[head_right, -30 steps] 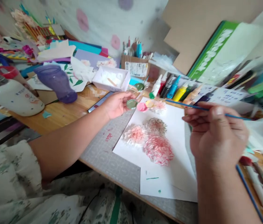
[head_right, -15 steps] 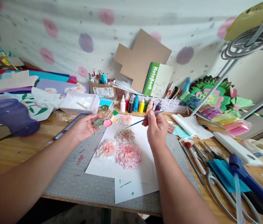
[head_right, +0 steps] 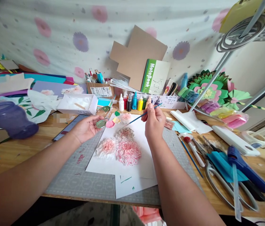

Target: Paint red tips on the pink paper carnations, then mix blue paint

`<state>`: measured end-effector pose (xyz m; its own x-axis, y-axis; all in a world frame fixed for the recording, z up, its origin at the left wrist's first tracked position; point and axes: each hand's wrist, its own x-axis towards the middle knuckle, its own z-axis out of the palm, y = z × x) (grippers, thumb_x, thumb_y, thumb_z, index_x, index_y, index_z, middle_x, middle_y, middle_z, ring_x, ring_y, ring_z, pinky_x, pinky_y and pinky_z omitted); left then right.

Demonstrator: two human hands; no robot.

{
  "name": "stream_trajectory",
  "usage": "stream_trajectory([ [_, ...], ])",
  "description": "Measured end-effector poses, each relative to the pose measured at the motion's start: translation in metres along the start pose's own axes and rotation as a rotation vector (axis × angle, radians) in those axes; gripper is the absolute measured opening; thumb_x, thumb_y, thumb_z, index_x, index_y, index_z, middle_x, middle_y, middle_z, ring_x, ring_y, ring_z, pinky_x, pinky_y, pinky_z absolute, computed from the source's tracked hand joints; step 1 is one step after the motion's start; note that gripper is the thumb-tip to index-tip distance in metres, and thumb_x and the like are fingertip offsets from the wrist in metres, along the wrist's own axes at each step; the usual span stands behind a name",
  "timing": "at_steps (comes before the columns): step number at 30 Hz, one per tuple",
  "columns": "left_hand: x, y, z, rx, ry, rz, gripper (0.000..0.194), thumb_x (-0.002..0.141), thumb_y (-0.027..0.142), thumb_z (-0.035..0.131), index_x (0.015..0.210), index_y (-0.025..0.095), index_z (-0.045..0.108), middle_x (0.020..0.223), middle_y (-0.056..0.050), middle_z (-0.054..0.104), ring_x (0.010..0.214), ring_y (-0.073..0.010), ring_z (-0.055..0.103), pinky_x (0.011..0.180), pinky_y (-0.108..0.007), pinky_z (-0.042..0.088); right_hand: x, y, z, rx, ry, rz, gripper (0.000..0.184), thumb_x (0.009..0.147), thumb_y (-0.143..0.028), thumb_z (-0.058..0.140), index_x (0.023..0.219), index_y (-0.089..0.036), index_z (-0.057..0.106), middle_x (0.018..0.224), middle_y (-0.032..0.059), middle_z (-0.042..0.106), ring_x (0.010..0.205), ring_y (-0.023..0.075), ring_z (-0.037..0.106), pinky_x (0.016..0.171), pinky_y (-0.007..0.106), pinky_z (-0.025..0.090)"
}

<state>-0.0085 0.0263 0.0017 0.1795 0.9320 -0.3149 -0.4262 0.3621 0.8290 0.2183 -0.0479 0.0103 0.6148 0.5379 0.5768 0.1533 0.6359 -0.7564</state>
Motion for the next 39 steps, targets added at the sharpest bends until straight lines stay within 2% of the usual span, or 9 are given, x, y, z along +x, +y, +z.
stream_trajectory([
  [7,0.001,0.001,0.01,0.023,-0.013,-0.006,0.023,0.088,0.005,0.055,0.07,0.01,0.069,0.066,-0.01,0.072,0.056,-0.0153,0.069,0.05,-0.023,0.057,-0.004,-0.002,-0.002,-0.027,-0.071,0.031,0.044,0.084,-0.054,0.069,0.058,-0.02,0.057,0.049,-0.0041,0.057,0.038,0.0061,0.045,0.038,0.019,0.032],
  [15,0.004,-0.011,0.015,0.056,-0.029,-0.026,0.024,0.089,0.007,0.055,0.07,0.01,0.069,0.065,-0.007,0.071,0.053,-0.0124,0.066,0.051,-0.021,0.055,0.006,0.015,-0.002,-0.016,-0.15,0.126,0.046,0.077,-0.058,0.075,0.057,-0.02,0.057,0.046,-0.0046,0.056,0.036,0.007,0.047,0.036,0.02,0.031],
  [20,0.0,-0.005,0.016,0.041,0.013,-0.023,0.024,0.087,0.006,0.055,0.068,0.01,0.068,0.067,-0.009,0.072,0.059,-0.0139,0.068,0.054,-0.023,0.055,0.006,0.018,0.006,0.026,-0.184,0.158,0.043,0.079,-0.054,0.074,0.059,-0.021,0.056,0.047,-0.0057,0.055,0.036,0.0065,0.048,0.037,0.019,0.033],
  [25,-0.003,-0.004,0.009,0.03,0.063,0.011,0.02,0.084,0.006,0.058,0.069,0.01,0.069,0.07,-0.009,0.072,0.06,-0.0152,0.068,0.054,-0.024,0.054,0.0,0.008,0.012,0.051,-0.243,0.155,0.036,0.082,-0.048,0.074,0.063,-0.02,0.058,0.049,-0.006,0.057,0.038,0.0067,0.051,0.039,0.019,0.037],
  [27,-0.004,-0.006,0.005,0.031,0.067,0.028,0.017,0.083,0.007,0.06,0.07,0.011,0.07,0.071,-0.007,0.073,0.06,-0.0145,0.067,0.054,-0.024,0.054,0.001,0.003,0.011,0.063,-0.224,0.158,0.035,0.082,-0.046,0.074,0.064,-0.02,0.06,0.05,-0.0057,0.058,0.039,0.007,0.051,0.039,0.02,0.038],
  [33,-0.011,-0.011,-0.001,0.053,0.054,-0.008,0.018,0.083,0.009,0.061,0.07,0.012,0.073,0.073,-0.008,0.075,0.066,-0.0163,0.07,0.055,-0.023,0.055,0.009,-0.012,0.004,0.166,-0.039,0.137,0.025,0.08,-0.038,0.076,0.068,-0.019,0.065,0.063,-0.0021,0.066,0.048,0.0085,0.059,0.047,0.021,0.046],
  [39,-0.016,-0.003,-0.013,0.011,-0.01,-0.049,0.006,0.077,0.019,0.073,0.074,0.018,0.079,0.087,-0.008,0.079,0.085,-0.0223,0.074,0.063,-0.024,0.059,0.0,-0.015,0.0,0.1,0.031,0.196,0.019,0.081,-0.038,0.076,0.077,-0.019,0.075,0.072,0.0014,0.071,0.058,0.0126,0.068,0.057,0.024,0.054],
])
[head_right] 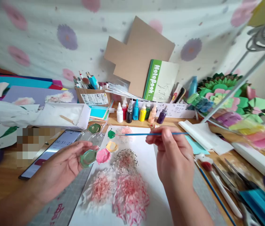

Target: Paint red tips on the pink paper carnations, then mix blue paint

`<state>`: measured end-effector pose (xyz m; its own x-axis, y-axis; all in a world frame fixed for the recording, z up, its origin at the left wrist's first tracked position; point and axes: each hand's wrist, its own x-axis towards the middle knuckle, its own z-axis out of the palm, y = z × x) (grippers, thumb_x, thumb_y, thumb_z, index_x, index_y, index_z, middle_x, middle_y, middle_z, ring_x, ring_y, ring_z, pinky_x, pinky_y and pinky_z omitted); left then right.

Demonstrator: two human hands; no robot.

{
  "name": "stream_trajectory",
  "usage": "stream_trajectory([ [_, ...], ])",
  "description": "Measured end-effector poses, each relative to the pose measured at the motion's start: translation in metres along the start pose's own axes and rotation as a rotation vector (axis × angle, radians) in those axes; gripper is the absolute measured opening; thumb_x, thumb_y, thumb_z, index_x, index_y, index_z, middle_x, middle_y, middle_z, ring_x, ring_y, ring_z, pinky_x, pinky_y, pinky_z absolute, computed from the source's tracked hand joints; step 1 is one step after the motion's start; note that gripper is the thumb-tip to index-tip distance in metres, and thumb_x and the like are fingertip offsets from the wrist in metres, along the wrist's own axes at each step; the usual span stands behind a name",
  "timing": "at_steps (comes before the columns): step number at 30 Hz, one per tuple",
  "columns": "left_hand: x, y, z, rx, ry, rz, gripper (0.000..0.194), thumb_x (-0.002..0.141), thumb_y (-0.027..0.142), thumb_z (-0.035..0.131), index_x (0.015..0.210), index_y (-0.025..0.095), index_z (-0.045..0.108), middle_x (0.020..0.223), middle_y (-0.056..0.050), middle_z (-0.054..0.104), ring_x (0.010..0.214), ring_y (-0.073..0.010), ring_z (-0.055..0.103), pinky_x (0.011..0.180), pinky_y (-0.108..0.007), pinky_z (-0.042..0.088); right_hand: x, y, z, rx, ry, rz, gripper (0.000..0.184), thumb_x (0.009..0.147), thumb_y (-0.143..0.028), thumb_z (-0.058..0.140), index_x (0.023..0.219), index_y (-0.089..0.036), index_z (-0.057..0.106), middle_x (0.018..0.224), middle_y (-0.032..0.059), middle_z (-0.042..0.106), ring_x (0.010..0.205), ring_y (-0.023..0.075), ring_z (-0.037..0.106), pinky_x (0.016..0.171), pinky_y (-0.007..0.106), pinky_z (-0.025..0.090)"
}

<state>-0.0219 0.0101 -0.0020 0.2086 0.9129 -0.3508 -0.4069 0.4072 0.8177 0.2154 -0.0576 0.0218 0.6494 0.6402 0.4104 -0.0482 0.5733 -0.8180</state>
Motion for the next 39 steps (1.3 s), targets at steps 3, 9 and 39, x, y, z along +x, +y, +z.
stream_trajectory([
  [3,-0.003,0.001,-0.003,-0.005,-0.013,-0.004,0.011,0.067,0.028,0.084,0.075,0.021,0.08,0.087,-0.009,0.08,0.087,-0.0249,0.074,0.065,-0.027,0.059,-0.005,0.004,0.0,-0.069,0.037,0.036,0.021,0.081,-0.039,0.076,0.078,-0.018,0.076,0.071,0.0027,0.071,0.057,0.0133,0.068,0.056,0.024,0.054],
  [9,-0.005,0.001,-0.003,0.032,0.013,0.006,0.032,0.054,0.043,0.093,0.075,0.023,0.08,0.088,-0.011,0.08,0.092,-0.0269,0.073,0.066,-0.028,0.059,-0.009,0.015,0.006,-0.064,0.081,0.132,0.025,0.071,-0.04,0.082,0.065,-0.019,0.071,0.069,0.0013,0.07,0.052,0.0124,0.065,0.051,0.024,0.053],
  [39,0.0,0.0,-0.002,0.041,0.011,0.018,0.005,0.069,0.022,0.078,0.073,0.02,0.079,0.085,-0.011,0.079,0.082,-0.0259,0.074,0.058,-0.028,0.059,-0.017,-0.017,0.015,-0.278,-0.142,-0.307,0.016,0.085,-0.039,0.075,0.077,-0.025,0.075,0.071,0.0035,0.071,0.061,0.0203,0.067,0.052,0.036,0.051],
])
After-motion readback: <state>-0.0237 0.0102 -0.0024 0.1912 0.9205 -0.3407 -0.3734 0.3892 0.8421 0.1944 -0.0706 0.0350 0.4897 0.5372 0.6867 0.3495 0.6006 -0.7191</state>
